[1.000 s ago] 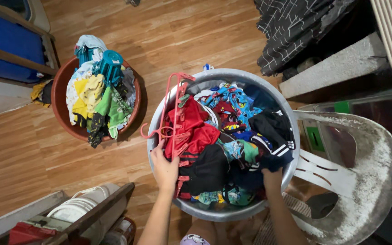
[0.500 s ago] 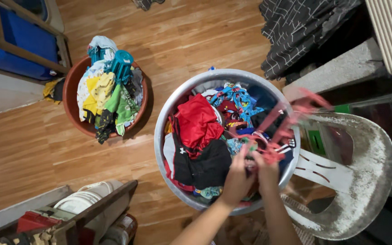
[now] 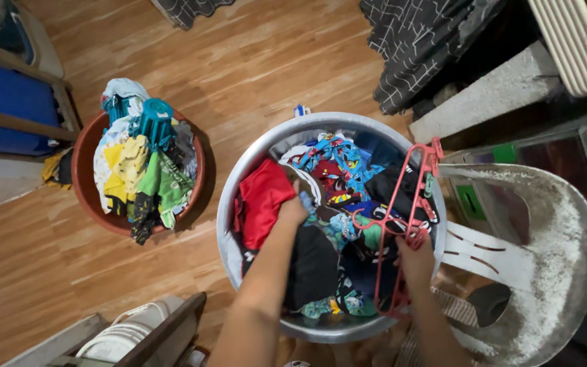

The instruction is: The person removes clothes from a blue hanger and places them into a basin. They then select clothes from a large basin and hang them one by one on a wall-mounted drying rack using clothespins. The person continues to sort through the basin and hang various garments on the rack.

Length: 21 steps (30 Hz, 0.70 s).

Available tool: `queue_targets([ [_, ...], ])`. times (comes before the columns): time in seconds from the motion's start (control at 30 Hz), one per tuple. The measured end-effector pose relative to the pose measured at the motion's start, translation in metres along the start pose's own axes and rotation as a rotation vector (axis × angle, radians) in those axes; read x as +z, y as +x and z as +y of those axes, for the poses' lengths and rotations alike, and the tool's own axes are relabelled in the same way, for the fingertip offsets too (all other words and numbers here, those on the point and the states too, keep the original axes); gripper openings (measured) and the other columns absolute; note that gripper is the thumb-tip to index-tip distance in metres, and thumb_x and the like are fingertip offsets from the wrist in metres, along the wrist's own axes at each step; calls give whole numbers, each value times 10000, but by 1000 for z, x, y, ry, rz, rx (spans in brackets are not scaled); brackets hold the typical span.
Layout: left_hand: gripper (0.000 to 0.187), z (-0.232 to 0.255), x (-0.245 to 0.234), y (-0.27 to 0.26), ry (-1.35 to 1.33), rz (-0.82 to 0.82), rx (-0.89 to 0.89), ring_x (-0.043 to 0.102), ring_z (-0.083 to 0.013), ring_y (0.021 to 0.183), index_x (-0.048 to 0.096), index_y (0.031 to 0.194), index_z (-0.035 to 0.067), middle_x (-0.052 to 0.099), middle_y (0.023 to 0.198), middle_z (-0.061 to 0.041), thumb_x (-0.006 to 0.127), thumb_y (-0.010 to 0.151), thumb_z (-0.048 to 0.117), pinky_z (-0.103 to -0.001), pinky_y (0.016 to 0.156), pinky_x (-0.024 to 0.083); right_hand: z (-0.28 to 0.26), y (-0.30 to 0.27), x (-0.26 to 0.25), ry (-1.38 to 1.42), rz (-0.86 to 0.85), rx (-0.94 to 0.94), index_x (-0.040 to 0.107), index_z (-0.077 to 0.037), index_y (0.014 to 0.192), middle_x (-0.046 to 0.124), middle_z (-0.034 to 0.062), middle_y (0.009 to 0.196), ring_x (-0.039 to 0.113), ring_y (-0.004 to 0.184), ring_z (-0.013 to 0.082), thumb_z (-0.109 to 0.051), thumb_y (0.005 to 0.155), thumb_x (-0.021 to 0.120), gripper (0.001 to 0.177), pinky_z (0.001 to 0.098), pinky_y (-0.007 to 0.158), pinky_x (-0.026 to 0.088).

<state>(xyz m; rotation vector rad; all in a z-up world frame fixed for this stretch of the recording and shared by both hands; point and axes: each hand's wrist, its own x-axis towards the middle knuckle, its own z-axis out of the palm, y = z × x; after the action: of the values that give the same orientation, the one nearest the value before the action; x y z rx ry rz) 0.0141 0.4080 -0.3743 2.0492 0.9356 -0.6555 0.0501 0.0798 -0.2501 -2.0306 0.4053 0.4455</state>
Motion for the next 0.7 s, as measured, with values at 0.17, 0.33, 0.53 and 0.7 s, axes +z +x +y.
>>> queue_targets([
  [0.17, 598, -17, -15, 2, -73, -280, -113, 660, -391, 1171, 555, 1348, 45, 653, 1276, -213, 642, 888, 418, -481, 981, 531, -14, -22, 5, -166, 79, 32, 584, -105, 1290, 716, 123, 867, 682, 575, 273, -296, 866, 748, 492, 388, 540, 544],
  [0.33, 738, 8, 9, 18, 78, -174, -216, 652, -388, 1208, 534, 1386, 21, 638, 1319, -224, 665, 863, 524, -477, 1002, 527, -3, -23, 11, -473, 191, -135, 584, -135, 1302, 733, 222, 982, 690, 914, 452, -404, 894, 728, 510, 530, 782, 526],
  [0.53, 621, -7, 41, 37, 114, 38, -65, 664, -407, 1186, 593, 1325, 29, 661, 1278, -256, 628, 898, 479, -475, 998, 524, 17, -17, 15, -506, 150, -94, 569, -136, 1310, 720, 243, 1022, 672, 967, 480, -416, 882, 723, 534, 554, 819, 510],
  [0.7, 415, -31, -7, 8, -297, 54, 326, 653, -401, 1065, 679, 1125, 13, 699, 1131, -257, 494, 994, 361, -425, 943, 491, 3, -23, 6, -375, 61, -201, 581, -121, 1314, 726, 221, 1064, 684, 1020, 441, -346, 873, 734, 518, 511, 872, 527],
])
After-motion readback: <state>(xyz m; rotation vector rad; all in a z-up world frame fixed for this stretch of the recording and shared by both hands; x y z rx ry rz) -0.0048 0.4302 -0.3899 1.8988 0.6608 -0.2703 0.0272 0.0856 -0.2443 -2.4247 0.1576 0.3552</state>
